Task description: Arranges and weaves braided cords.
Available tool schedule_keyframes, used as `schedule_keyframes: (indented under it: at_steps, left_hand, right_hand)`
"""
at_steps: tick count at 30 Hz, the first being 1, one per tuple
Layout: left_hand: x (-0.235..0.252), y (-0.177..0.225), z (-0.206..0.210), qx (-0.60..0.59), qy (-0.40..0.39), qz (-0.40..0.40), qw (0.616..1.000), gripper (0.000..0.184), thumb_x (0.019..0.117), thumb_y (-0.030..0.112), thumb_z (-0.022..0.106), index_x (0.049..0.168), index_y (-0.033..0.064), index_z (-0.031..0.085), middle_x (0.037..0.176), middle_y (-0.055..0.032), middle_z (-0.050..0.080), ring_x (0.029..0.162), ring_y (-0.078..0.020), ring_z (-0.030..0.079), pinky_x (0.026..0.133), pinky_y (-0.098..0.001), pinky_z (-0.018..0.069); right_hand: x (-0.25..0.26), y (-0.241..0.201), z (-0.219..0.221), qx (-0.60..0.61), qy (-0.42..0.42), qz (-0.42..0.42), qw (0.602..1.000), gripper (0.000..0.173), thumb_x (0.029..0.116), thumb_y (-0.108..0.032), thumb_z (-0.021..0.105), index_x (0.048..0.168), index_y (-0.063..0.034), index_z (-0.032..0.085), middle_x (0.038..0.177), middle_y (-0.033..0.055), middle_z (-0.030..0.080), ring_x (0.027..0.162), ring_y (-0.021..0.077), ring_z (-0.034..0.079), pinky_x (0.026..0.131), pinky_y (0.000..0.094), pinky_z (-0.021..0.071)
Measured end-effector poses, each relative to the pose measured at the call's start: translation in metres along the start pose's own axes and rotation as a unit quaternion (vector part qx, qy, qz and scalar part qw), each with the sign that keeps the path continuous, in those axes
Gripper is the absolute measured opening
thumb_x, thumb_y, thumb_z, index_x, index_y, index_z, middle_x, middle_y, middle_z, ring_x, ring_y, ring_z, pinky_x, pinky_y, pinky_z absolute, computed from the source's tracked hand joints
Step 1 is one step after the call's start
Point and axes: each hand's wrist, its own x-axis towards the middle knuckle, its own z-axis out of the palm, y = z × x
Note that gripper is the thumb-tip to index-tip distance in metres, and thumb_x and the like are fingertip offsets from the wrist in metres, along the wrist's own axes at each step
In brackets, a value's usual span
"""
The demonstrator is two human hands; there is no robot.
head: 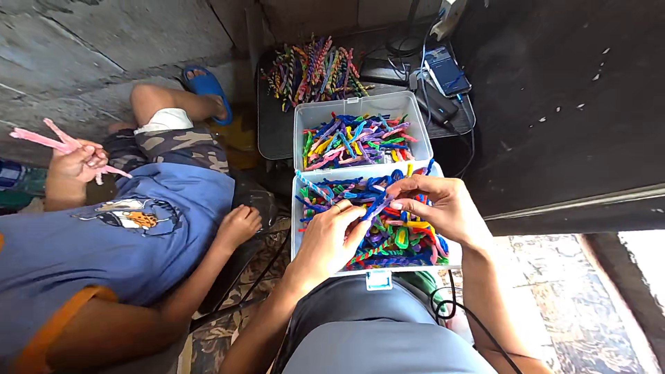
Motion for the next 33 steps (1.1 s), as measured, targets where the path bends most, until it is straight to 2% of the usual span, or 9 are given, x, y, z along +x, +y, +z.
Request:
schedule_keyframes:
  at_steps: [5,9,13,16,19,24,30,33]
  left_hand:
    - [-0.003,0.004,0.001,-0.023,0.008,0.026,0.999,0.025,0.1002,0.022,0.059,0.102,0.0035,0.076,0.09,-0.0064,0.068,0.071,-0.0061,0.061,0.064,-0.0194,0.0507]
    - [-0.002,-0.001,-0.01,-0.15,-0.034,0.003,0.988,0.026,0.1035,0.013,0.053,0.102,-0.0028,0.073,0.093,-0.0046,0.068,0.082,0.0001,0.063,0.077,-0.0153,0.054]
    - [-0.002,-0.008,-0.02,-0.252,-0.074,-0.031,0.964,0.026,0.1062,0.011,0.048,0.101,-0.0037,0.069,0.086,0.0003,0.067,0.069,0.0029,0.062,0.065,-0.0126,0.0544]
    - [-0.003,-0.007,-0.02,-0.305,-0.095,-0.05,0.946,0.026,0.107,0.009,0.045,0.103,-0.0033,0.068,0.081,0.0035,0.066,0.063,0.0052,0.058,0.059,-0.0107,0.0513]
    - [-0.005,-0.005,-0.017,-0.296,-0.096,-0.071,0.948,0.027,0.1075,0.011,0.044,0.105,-0.0022,0.068,0.082,0.004,0.066,0.06,0.0066,0.056,0.056,-0.0094,0.0492]
    - [-0.007,-0.002,-0.015,-0.268,-0.076,-0.041,0.959,0.027,0.1062,0.01,0.046,0.105,-0.0014,0.07,0.082,0.0062,0.066,0.066,0.0094,0.055,0.06,-0.0074,0.0458]
    - [-0.006,-0.001,-0.014,-0.291,-0.077,-0.027,0.953,0.026,0.107,0.01,0.045,0.104,-0.0021,0.069,0.085,0.0045,0.068,0.07,0.0058,0.06,0.065,-0.0113,0.0523]
    - [-0.002,0.0,-0.016,-0.231,-0.079,-0.028,0.969,0.028,0.1055,0.016,0.049,0.108,-0.0026,0.071,0.096,-0.0006,0.069,0.083,0.0035,0.063,0.075,-0.0136,0.0529]
  right_hand:
    - [-0.003,-0.001,-0.004,0.065,-0.01,-0.012,0.998,0.009,0.0893,-0.006,0.073,0.097,-0.0039,0.077,0.095,-0.0038,0.075,0.086,-0.0003,0.07,0.082,0.0174,0.0592]
    - [-0.002,-0.002,-0.006,0.091,-0.002,0.002,0.996,0.008,0.0916,-0.005,0.071,0.097,-0.0104,0.074,0.097,-0.0091,0.072,0.085,-0.0017,0.068,0.08,0.0171,0.059]
    - [-0.001,-0.002,-0.006,0.127,0.009,0.013,0.992,0.009,0.0932,-0.007,0.07,0.098,-0.0142,0.073,0.108,-0.0086,0.071,0.098,0.0018,0.069,0.085,0.0198,0.0595]
    - [-0.001,-0.003,-0.004,0.141,0.004,0.018,0.99,0.008,0.0934,-0.009,0.07,0.098,-0.0153,0.073,0.111,-0.0068,0.073,0.1,0.0033,0.07,0.085,0.0202,0.0602]
    - [-0.001,-0.004,-0.005,0.149,0.012,0.017,0.989,0.009,0.0943,-0.009,0.07,0.1,-0.0143,0.073,0.113,-0.0049,0.074,0.094,0.0035,0.071,0.08,0.0197,0.0611]
    - [-0.002,-0.003,-0.004,0.156,0.016,0.013,0.988,0.012,0.0933,-0.004,0.069,0.099,-0.0138,0.073,0.109,-0.0049,0.075,0.081,0.0015,0.071,0.07,0.0178,0.0608]
    - [-0.002,-0.004,-0.004,0.146,0.017,0.001,0.989,0.011,0.092,-0.004,0.071,0.098,-0.013,0.074,0.105,-0.0056,0.076,0.09,0.0036,0.073,0.079,0.0203,0.062]
    - [-0.003,-0.004,-0.002,0.129,0.013,-0.01,0.992,0.012,0.0908,-0.002,0.071,0.097,-0.0117,0.074,0.103,-0.0055,0.076,0.092,0.0034,0.072,0.08,0.0204,0.0617]
